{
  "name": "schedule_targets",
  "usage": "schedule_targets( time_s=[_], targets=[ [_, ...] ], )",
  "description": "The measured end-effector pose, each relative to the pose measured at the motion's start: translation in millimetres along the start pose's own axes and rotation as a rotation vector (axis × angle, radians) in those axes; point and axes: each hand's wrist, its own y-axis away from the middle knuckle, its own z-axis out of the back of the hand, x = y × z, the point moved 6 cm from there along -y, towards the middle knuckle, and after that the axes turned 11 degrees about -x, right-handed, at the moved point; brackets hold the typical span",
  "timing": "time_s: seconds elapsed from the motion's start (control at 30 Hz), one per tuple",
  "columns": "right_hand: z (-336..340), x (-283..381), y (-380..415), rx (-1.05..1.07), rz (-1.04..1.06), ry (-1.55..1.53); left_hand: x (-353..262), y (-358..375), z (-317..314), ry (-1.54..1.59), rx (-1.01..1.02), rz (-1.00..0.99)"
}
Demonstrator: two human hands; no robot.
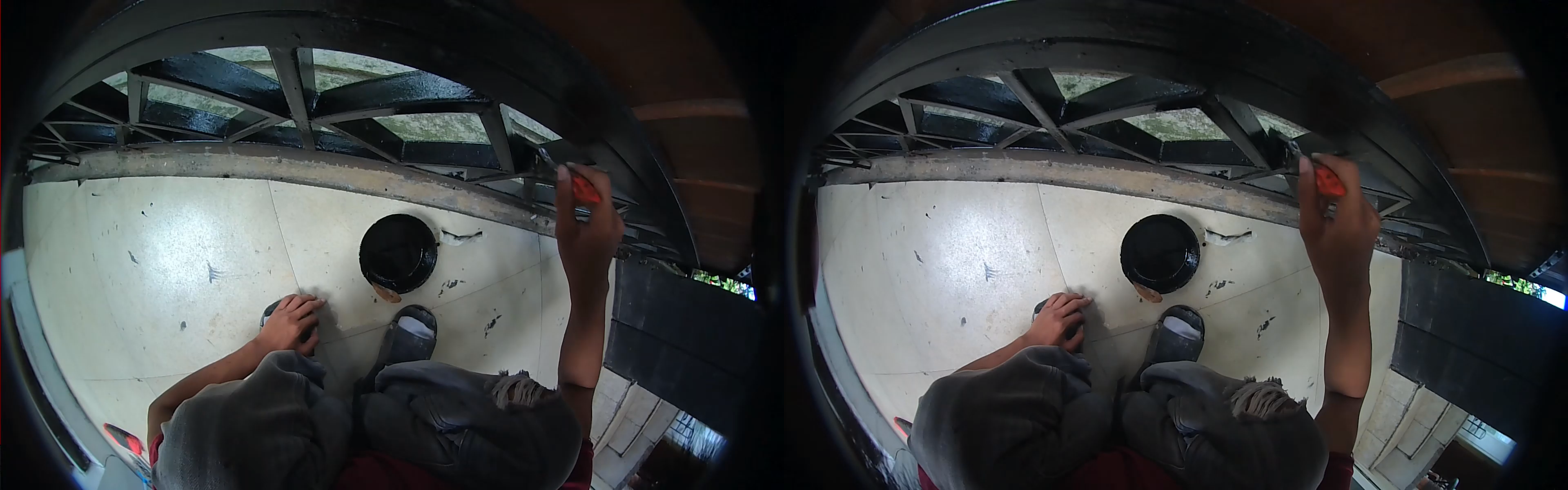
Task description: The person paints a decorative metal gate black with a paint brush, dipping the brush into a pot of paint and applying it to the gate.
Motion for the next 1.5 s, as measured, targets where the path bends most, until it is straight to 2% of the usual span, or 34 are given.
schedule_targets(
  time_s=[0.07,0.13,0.17,0.23,0.3,0.43,0.5,0.53,0.57,0.67,0.7,0.77,0.8,0.9,0.97,1.07,1.1,1.17,1.2,1.23,1.3,1.37,1.43,1.5],
  targets=[
    [6,-6,10,-0.040,-0.062,-0.001,-2,3,-2,-0.004,0.024,-0.005],
    [4,-35,32,-0.256,-0.433,-0.484,2,2,-2,-0.004,-0.009,0.009],
    [7,-40,39,-0.279,-0.452,-0.470,1,5,-2,-0.014,0.014,-0.012],
    [5,-38,38,-0.179,-0.378,-0.259,0,-1,-1,-0.003,0.018,0.007],
    [24,-27,48,-0.410,-0.404,-0.336,-2,-2,-1,-0.013,0.006,0.011],
    [6,-9,38,-0.322,-0.162,-0.159,-1,-3,-6,-0.030,0.023,0.008],
    [5,-19,32,-0.237,-0.197,-0.177,-4,-5,-6,-0.046,0.029,-0.001],
    [16,-18,29,-0.299,-0.210,-0.224,-5,-4,-6,-0.050,0.034,0.006],
    [26,-14,27,-0.464,-0.126,-0.283,-5,-5,-7,-0.055,0.032,0.015],
    [16,-10,28,-0.443,-0.053,-0.316,-7,-5,-9,-0.078,0.049,0.019],
    [20,-16,26,-0.457,-0.067,-0.314,-7,-5,-9,-0.076,0.042,0.027],
    [21,-29,16,-0.257,-0.195,-0.279,-8,-3,-10,-0.093,0.056,0.027],
    [29,-25,15,-0.335,-0.189,-0.317,-8,-4,-9,-0.089,0.054,0.028],
    [9,-22,36,-0.367,-0.120,-0.269,-12,-7,-7,-0.091,0.051,0.034],
    [0,-26,39,-0.289,-0.112,-0.166,-11,-7,-9,-0.090,0.052,0.037],
    [26,-19,33,-0.499,-0.147,-0.359,-12,-7,-9,-0.077,0.043,0.049],
    [21,-21,34,-0.499,-0.146,-0.361,-11,-7,-9,-0.078,0.041,0.051],
    [-1,-25,29,-0.314,-0.135,-0.175,-10,-6,-10,-0.077,0.042,0.033],
    [-1,-30,29,-0.284,-0.213,-0.206,-9,-6,-10,-0.076,0.037,0.035],
    [0,-27,28,-0.282,-0.210,-0.210,-9,-6,-9,-0.080,0.044,0.034],
    [14,-16,27,-0.478,-0.106,-0.307,-10,-7,-9,-0.076,0.038,0.044],
    [7,-19,32,-0.437,-0.099,-0.292,-10,-6,-8,-0.065,0.043,0.044],
    [2,-29,30,-0.270,-0.278,-0.246,-9,-7,-6,-0.057,0.027,0.056],
    [12,-20,32,-0.328,-0.235,-0.255,-10,-7,-6,-0.061,0.047,0.039]
  ],
)
